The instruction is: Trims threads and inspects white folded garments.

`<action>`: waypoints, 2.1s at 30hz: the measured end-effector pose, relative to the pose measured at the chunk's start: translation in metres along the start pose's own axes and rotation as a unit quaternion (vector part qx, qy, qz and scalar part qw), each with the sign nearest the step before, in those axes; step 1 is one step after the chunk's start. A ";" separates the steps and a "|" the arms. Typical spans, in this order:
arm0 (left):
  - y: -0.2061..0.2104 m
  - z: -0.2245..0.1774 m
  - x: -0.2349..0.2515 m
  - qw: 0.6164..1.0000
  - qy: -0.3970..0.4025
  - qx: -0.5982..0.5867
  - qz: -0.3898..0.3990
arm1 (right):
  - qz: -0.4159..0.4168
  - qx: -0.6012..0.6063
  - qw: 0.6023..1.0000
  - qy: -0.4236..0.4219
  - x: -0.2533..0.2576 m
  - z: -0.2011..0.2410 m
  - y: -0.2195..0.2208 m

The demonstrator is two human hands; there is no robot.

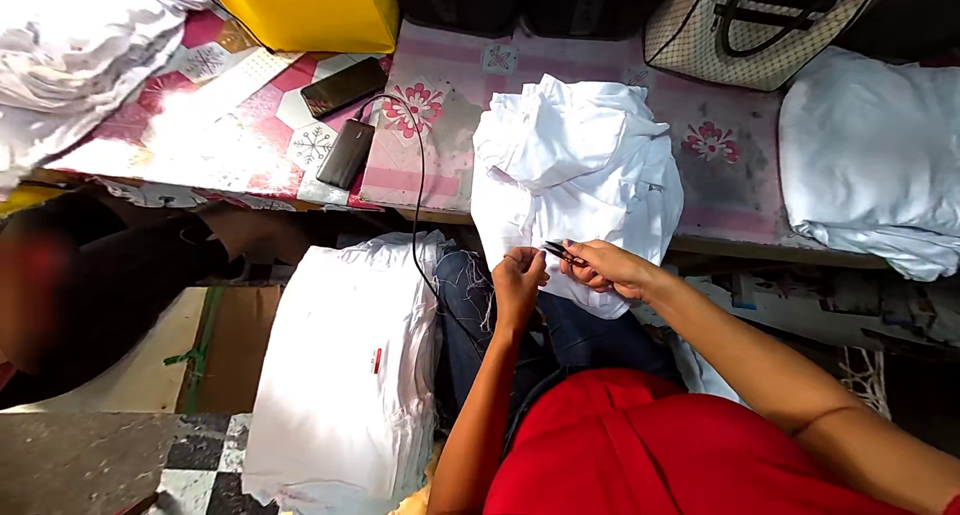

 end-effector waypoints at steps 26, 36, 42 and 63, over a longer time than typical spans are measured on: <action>0.029 -0.053 -0.015 0.811 -0.133 0.479 0.308 | -0.268 -0.133 0.924 -0.240 -0.084 0.002 -0.059; 0.042 -0.045 0.064 0.903 0.033 0.403 0.144 | -0.410 -0.288 0.852 -0.153 -0.067 -0.004 -0.064; 0.042 -0.074 -0.002 0.876 0.198 0.439 0.013 | -0.377 -0.312 0.846 -0.211 -0.070 -0.003 -0.060; 0.021 -0.041 0.025 0.856 0.295 0.424 -0.018 | -0.403 -0.249 0.728 -0.496 0.039 0.181 -0.082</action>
Point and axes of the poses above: each hand's wrist, its own x-axis towards the middle knuckle, its own y-axis out of the palm, z = x × y, the point moved 8 cm from there along x, towards the middle knuckle, and after that the axes turned 9 degrees about z, right-handed, at the moved point
